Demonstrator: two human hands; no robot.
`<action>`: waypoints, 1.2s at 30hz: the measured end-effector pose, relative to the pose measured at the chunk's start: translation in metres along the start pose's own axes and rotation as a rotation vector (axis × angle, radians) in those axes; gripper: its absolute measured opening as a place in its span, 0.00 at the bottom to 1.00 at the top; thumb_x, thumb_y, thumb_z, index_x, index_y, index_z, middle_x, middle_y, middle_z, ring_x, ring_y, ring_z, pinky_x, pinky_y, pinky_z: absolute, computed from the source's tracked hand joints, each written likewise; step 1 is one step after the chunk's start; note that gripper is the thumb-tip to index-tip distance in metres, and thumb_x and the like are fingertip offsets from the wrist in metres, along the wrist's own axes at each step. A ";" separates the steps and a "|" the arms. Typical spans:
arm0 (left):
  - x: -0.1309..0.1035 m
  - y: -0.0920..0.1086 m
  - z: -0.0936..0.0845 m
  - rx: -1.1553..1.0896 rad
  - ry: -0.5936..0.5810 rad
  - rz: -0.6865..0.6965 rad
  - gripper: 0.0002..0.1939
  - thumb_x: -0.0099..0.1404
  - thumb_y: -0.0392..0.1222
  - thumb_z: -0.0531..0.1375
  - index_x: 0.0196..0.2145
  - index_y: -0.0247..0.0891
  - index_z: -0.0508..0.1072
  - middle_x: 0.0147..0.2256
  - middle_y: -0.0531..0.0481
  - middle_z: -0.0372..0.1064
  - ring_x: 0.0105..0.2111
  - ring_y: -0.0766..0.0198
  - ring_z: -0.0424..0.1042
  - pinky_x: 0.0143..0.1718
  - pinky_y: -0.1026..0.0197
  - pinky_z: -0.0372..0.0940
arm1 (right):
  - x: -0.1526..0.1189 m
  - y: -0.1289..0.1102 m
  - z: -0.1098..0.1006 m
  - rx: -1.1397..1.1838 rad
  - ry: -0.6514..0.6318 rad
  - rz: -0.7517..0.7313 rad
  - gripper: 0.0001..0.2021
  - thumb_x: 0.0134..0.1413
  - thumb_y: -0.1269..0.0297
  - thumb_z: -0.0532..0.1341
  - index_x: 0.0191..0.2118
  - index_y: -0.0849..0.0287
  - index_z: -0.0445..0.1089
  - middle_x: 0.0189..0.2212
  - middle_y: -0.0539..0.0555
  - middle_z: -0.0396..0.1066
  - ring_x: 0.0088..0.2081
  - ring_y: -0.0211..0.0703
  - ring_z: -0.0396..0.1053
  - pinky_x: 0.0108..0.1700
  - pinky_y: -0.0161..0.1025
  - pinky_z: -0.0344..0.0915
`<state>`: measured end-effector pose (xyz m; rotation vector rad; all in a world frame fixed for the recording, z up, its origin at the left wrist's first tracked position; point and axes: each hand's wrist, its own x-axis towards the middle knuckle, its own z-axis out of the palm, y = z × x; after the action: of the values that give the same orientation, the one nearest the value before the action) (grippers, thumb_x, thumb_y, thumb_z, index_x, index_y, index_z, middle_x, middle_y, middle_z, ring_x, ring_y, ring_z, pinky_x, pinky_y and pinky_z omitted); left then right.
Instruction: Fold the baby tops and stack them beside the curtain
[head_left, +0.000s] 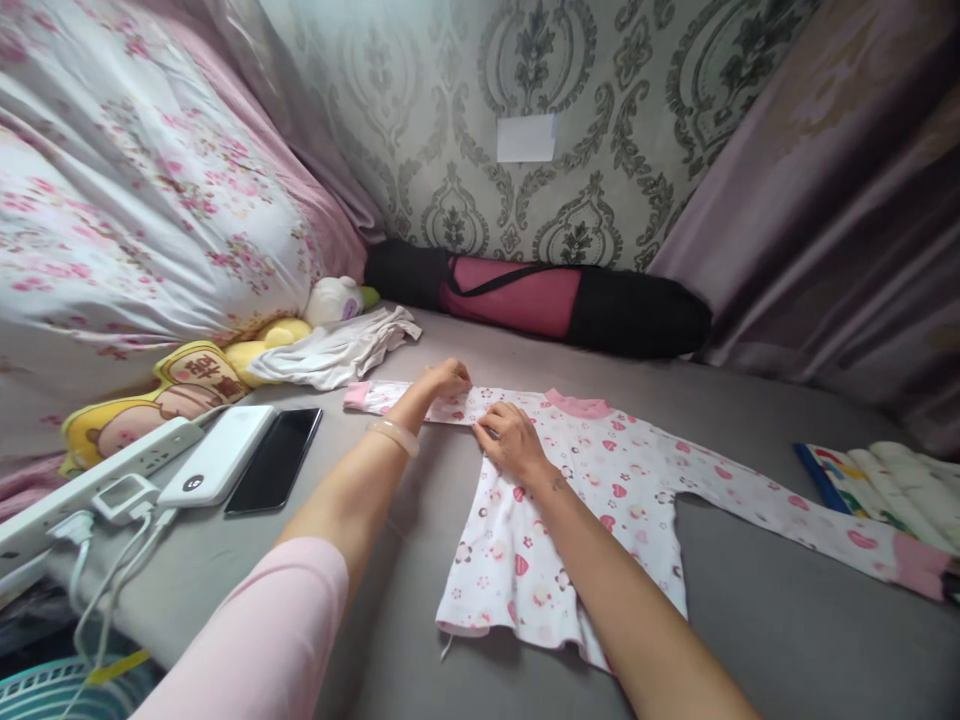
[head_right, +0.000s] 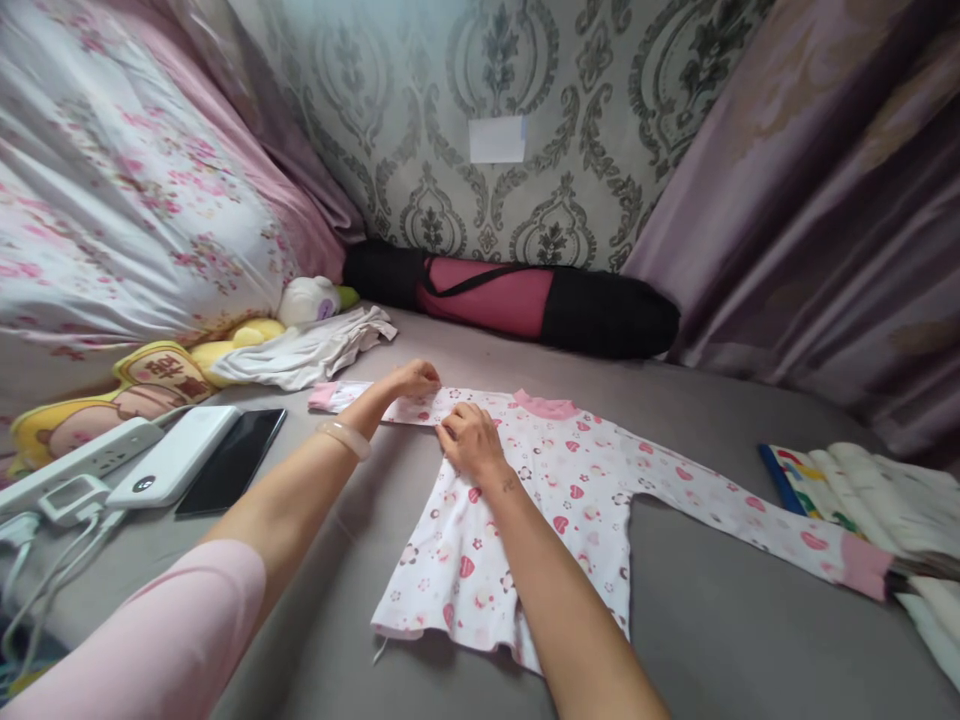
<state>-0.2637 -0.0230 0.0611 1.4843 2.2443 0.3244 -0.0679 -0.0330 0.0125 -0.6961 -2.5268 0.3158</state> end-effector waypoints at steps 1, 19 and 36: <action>0.002 0.000 -0.001 -0.004 -0.017 -0.002 0.13 0.55 0.39 0.61 0.38 0.35 0.80 0.28 0.46 0.76 0.33 0.57 0.74 0.41 0.60 0.65 | 0.000 0.001 0.000 0.005 0.003 0.001 0.11 0.63 0.63 0.58 0.32 0.56 0.74 0.35 0.52 0.69 0.41 0.41 0.64 0.47 0.37 0.58; 0.009 0.004 0.027 0.233 0.182 0.022 0.14 0.61 0.34 0.55 0.42 0.31 0.76 0.47 0.31 0.71 0.52 0.43 0.66 0.52 0.50 0.56 | 0.001 0.003 -0.001 0.082 -0.017 0.000 0.15 0.65 0.62 0.54 0.30 0.56 0.75 0.34 0.52 0.72 0.39 0.39 0.67 0.47 0.35 0.59; -0.042 -0.025 0.065 0.348 0.171 0.309 0.34 0.72 0.55 0.39 0.65 0.27 0.52 0.67 0.33 0.46 0.67 0.49 0.45 0.65 0.47 0.43 | 0.010 0.009 0.011 -0.231 -0.211 0.433 0.29 0.67 0.56 0.40 0.68 0.65 0.50 0.69 0.58 0.45 0.69 0.51 0.39 0.66 0.56 0.32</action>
<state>-0.2396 -0.0746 0.0025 2.0644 2.2849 0.1609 -0.0769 -0.0213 0.0041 -1.3716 -2.6148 0.2548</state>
